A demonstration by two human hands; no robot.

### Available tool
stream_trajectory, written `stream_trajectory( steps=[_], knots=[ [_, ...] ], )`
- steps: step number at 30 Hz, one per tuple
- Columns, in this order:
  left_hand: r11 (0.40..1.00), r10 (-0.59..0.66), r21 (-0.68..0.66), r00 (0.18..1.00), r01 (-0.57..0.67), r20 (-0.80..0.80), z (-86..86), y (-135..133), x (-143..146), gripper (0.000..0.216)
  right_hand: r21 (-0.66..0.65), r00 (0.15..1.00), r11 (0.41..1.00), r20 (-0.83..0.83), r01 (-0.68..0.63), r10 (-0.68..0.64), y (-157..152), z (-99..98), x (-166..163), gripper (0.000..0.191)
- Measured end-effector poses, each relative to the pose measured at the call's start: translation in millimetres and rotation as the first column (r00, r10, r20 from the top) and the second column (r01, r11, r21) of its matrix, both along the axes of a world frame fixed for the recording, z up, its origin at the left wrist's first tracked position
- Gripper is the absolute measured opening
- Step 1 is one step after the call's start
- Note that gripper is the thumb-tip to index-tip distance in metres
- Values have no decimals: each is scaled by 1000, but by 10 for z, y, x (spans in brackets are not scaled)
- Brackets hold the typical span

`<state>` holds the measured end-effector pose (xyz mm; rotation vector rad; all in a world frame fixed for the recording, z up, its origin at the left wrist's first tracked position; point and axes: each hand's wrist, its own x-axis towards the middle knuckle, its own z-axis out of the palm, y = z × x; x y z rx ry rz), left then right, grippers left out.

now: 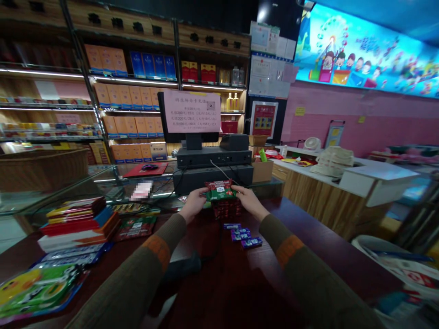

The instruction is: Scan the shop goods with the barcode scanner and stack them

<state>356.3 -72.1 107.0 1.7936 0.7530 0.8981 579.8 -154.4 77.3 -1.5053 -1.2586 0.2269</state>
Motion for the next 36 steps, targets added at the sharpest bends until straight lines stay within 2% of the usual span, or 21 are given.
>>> stream_trajectory(
  steps=[3, 6, 9, 13, 18, 23, 27, 31, 34, 36],
  knots=[
    [999, 26, -31, 1000, -25, 11, 53, 48, -229, 59, 42, 996, 996, 43, -82, 80, 6, 29, -169, 58],
    [996, 59, -63, 998, -58, 15, 99, 69, -510, 61, 116, 978, 980, 151, -162, 144, 26, 23, -376, 64],
    [991, 89, -111, 992, -78, 95, 100, 65, -780, 61, 151, 968, 974, 215, -166, 132, 61, -7, -617, 60],
    [987, 89, -150, 975, -59, 204, 30, 54, -1080, 62, 207, 976, 966, 186, -155, 117, 114, -57, -955, 49],
    [993, 121, -21, 967, -119, 225, -56, 54, -1419, 52, 297, 983, 940, 129, -165, 132, 142, -126, -1314, 36],
    [960, 220, 133, 957, -247, 187, -180, 42, -1692, 36, 297, 980, 934, 53, -200, 193, 121, -202, -1560, 29],
    [915, 298, 223, 936, -336, 187, -306, 1, -1821, 27, 259, 977, 943, 19, -210, 212, 92, -227, -1698, 27],
    [839, 389, 334, 903, -429, 180, -360, -26, -1876, 19, 240, 980, 952, -11, -188, 196, 101, -255, -1792, 25],
    [796, 447, 362, 874, -485, 188, -371, -12, -1896, 17, 236, 981, 957, -45, -171, 186, 130, -281, -1845, 27],
    [789, 454, 368, 870, -492, 190, -386, -1, -1911, 17, 232, 982, 959, -54, -161, 178, 146, -289, -1878, 29]
  ],
)
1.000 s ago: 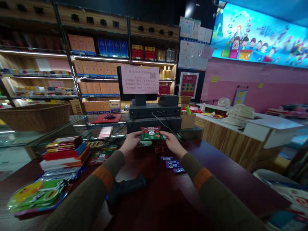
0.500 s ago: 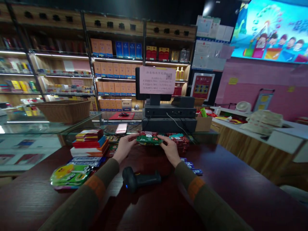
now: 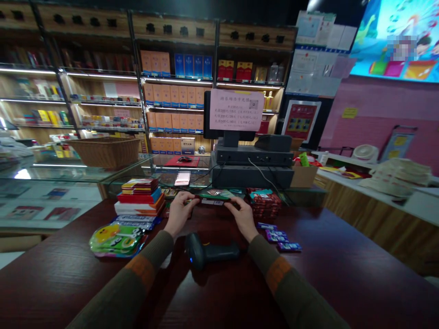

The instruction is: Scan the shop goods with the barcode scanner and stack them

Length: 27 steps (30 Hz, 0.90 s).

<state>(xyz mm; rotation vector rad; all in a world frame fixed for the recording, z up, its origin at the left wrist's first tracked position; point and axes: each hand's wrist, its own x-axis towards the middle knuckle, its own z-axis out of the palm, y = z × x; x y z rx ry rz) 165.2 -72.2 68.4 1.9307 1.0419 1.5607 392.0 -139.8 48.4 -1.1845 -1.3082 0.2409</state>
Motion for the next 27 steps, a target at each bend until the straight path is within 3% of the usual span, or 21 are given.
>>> stream_trajectory(
  steps=[7, 10, 12, 17, 19, 23, 27],
  knots=[
    [964, -88, -248, 996, 94, 34, -125, -47, -49, 28, 25, 998, 998, -21, 64, -63, 50, -54, -128, 35],
    [984, -27, -174, 1000, 28, 9, -178, -35, -74, 24, -46, 995, 999, -94, 14, -18, 87, -115, -190, 36],
    [993, 34, -113, 999, -37, -32, -214, -7, -97, 34, -89, 990, 996, -137, -23, 10, 109, -142, -229, 35],
    [984, 175, 55, 952, -167, -251, -295, 36, -161, 48, -116, 988, 992, -156, -41, 22, 161, -154, -277, 31],
    [984, 169, 115, 924, -138, -343, -313, 38, -191, 57, -122, 989, 992, -147, -20, 1, 189, -159, -273, 31],
    [974, 132, 228, 837, -8, -531, -333, 52, -264, 96, -126, 993, 992, -114, 15, -30, 246, -183, -273, 34],
    [941, 239, 339, 721, -5, -651, -345, 52, -308, 112, -138, 995, 990, -99, -3, -11, 258, -181, -329, 34]
  ],
)
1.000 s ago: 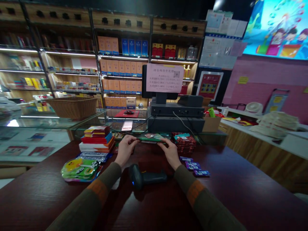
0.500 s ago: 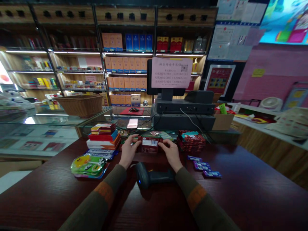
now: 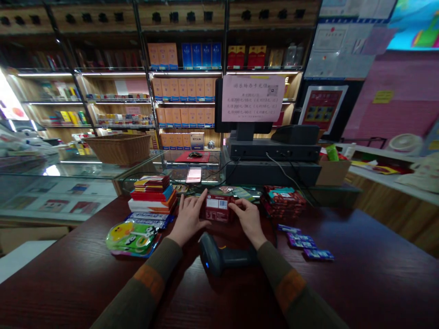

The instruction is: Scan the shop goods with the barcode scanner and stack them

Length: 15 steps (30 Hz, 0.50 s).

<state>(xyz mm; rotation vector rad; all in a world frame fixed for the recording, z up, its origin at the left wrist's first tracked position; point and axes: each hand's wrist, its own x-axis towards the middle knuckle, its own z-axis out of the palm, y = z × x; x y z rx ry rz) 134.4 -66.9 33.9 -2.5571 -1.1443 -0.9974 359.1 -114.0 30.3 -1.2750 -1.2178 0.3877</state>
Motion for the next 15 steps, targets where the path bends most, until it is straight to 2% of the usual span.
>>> stream_trajectory(
  steps=[6, 11, 15],
  knots=[
    [985, 126, 129, 988, -114, -92, -2, -72, -8, 103, -16, 1000, 1000, 19, 2, -2, -34, 34, -105, 31],
    [978, 161, 149, 984, -147, -82, -36, -94, -29, 96, -19, 999, 1000, 53, -6, 7, -35, 26, -155, 29],
    [974, 181, 150, 980, -168, -79, -62, -96, -42, 100, -11, 998, 1000, 68, -4, 4, -40, 30, -197, 28]
  ],
)
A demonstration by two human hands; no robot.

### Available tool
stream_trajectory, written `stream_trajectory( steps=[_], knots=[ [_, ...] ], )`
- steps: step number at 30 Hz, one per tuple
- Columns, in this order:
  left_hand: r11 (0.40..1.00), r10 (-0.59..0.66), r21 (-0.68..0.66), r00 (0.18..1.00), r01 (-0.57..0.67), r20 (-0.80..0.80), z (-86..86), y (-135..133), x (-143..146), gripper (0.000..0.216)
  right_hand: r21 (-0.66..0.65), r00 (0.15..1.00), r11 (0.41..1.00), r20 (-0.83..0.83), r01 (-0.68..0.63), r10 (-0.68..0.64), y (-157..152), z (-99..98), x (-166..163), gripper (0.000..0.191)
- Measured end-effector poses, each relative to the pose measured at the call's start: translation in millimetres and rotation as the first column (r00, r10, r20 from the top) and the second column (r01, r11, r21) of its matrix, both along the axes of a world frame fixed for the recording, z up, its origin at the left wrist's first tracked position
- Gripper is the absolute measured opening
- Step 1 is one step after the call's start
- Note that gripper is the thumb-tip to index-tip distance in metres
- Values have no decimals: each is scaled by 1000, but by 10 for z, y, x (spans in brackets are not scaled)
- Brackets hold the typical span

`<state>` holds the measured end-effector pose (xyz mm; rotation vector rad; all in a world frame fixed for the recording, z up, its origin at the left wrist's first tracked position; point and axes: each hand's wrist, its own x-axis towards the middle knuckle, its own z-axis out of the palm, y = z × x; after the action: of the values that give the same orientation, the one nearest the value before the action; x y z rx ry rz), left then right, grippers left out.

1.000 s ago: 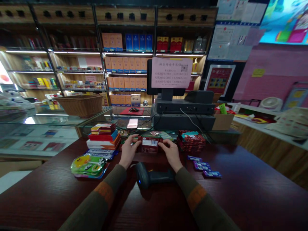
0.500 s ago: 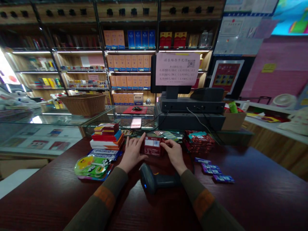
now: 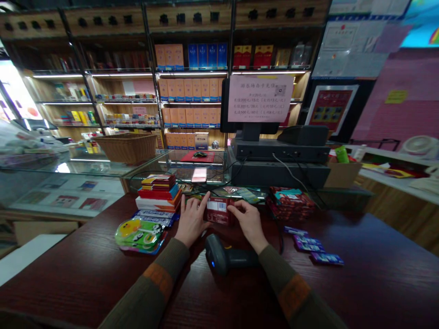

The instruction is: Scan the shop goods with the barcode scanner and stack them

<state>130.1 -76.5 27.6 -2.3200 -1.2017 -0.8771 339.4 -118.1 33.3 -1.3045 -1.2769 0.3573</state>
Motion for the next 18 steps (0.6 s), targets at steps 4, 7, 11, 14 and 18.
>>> stream_trajectory(
  steps=[4, 7, 11, 14, 18],
  knots=[
    [1000, 9, -1, 1000, -9, 16, -2, -11, -16, 94, 2, 1000, 1000, 0, 3, -3, -27, 32, -37, 28],
    [1000, 13, -7, 999, -12, 47, 1, -23, -28, 89, 1, 1000, 1000, 3, -8, 8, -36, 41, -42, 30],
    [1000, 7, -3, 997, -6, 83, 4, -38, -45, 87, 2, 1000, 1000, -3, -18, 18, -14, 12, -25, 30],
    [999, -32, 12, 996, 31, 77, 10, -48, -60, 86, -16, 1000, 999, -8, -28, 28, 15, -23, -8, 29],
    [993, -113, 20, 993, 112, 23, 17, -53, -83, 84, -24, 999, 999, -11, -41, 41, 48, -62, 6, 30]
  ],
)
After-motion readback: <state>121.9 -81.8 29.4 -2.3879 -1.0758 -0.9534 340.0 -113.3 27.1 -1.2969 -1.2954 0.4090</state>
